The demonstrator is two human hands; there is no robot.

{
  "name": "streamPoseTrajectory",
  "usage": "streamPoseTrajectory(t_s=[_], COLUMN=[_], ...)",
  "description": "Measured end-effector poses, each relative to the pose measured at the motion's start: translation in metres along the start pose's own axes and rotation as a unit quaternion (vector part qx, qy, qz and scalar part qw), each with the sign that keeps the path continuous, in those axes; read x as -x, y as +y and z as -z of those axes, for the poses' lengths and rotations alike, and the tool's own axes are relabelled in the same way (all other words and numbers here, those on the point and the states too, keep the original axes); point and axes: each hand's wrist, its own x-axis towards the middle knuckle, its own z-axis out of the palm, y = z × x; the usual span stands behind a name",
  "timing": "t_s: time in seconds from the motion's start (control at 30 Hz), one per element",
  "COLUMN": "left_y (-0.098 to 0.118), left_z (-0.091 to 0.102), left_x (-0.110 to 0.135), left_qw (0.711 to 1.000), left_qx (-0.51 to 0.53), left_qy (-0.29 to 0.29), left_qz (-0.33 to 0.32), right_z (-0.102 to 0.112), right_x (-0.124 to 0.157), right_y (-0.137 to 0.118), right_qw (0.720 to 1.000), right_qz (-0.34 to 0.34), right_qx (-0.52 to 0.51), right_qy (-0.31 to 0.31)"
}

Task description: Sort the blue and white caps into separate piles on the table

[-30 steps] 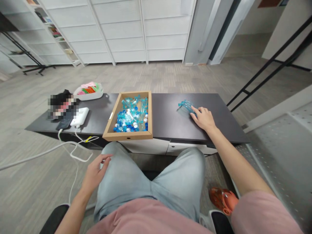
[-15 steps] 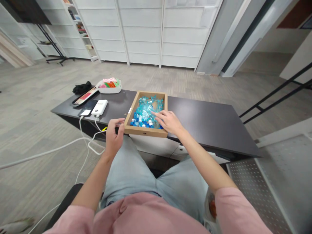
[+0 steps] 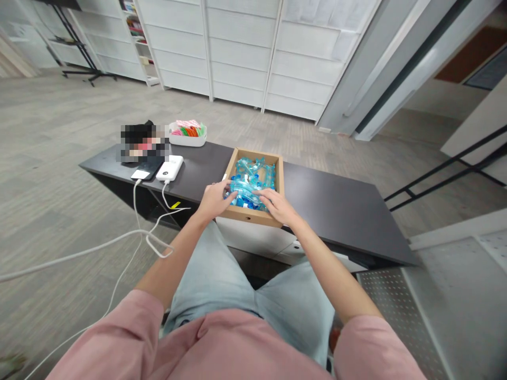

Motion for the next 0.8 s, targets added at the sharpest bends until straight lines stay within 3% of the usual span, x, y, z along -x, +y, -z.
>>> streamPoseTrajectory(t_s=[0.13,0.27,0.47,0.57,0.67,0.8], left_y=[-0.003,-0.008,-0.010,-0.011,-0.017,-0.036], left_z=[-0.003,-0.005,-0.007,-0.008,-0.007,-0.003], left_x=[0.003,0.012,0.014,0.015,0.015,0.004], left_qw=[1.000,0.998,0.995,0.994,0.993,0.988], left_qx=[-0.003,0.024,0.059,0.064,0.096,0.147], left_qy=[-0.015,-0.032,-0.038,-0.029,-0.005,0.040], left_qz=[-0.026,-0.057,-0.076,-0.081,-0.068,-0.029], right_z=[-0.001,0.002,0.013,0.019,0.027,0.042], right_x=[0.001,-0.012,-0.078,-0.101,-0.096,-0.057], right_y=[0.006,0.016,0.033,0.038,0.046,0.065], right_qw=[0.999,0.986,0.948,0.939,0.933,0.917], right_qz=[-0.020,-0.095,-0.251,-0.277,-0.261,-0.263], right_qx=[0.008,0.060,0.132,0.152,0.181,0.212], right_qy=[0.050,0.124,0.147,0.137,0.172,0.214])
